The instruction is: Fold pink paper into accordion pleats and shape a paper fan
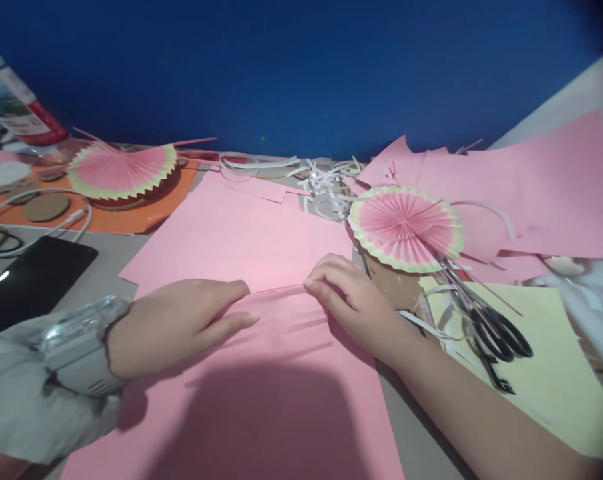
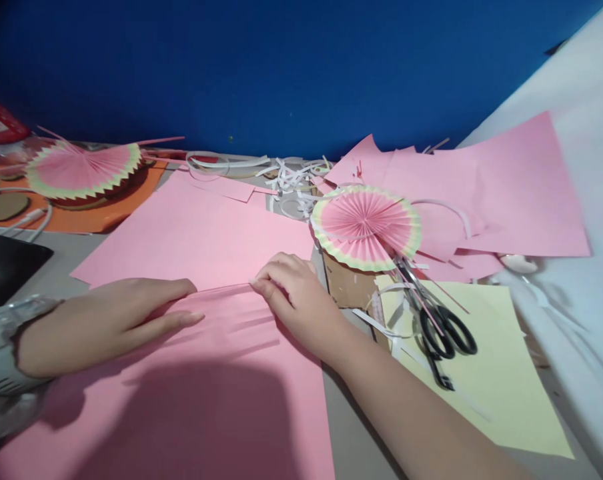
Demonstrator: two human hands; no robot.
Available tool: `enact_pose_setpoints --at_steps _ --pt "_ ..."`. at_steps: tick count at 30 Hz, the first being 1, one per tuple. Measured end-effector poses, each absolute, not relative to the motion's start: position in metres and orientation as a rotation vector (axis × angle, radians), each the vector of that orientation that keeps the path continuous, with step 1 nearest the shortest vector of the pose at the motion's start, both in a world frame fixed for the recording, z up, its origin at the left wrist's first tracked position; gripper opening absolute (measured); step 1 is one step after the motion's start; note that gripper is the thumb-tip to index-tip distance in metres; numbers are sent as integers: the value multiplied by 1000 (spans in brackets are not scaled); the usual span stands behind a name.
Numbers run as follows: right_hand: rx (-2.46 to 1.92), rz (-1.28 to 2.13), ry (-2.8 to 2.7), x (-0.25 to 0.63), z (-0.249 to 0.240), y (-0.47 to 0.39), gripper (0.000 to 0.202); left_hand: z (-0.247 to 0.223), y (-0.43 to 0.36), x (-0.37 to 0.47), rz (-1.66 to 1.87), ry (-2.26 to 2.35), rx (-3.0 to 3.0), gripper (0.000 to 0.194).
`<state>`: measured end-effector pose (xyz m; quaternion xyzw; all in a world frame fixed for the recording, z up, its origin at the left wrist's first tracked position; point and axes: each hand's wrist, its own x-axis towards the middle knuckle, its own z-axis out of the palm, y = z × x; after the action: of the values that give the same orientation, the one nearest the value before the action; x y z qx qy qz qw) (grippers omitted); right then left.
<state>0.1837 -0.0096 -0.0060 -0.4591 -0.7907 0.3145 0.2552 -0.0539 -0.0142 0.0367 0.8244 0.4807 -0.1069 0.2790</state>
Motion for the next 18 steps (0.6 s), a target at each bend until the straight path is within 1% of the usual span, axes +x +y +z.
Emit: enact_pose_setpoints --at_steps 9,18 --pt "-1280 838 -2168 184 -6 -10 21 29 -10 -56 -254 1261 2248 43" --pt "-1267 826 -2156 184 -6 -8 21 30 -9 -56 -212 1243 2200 43"
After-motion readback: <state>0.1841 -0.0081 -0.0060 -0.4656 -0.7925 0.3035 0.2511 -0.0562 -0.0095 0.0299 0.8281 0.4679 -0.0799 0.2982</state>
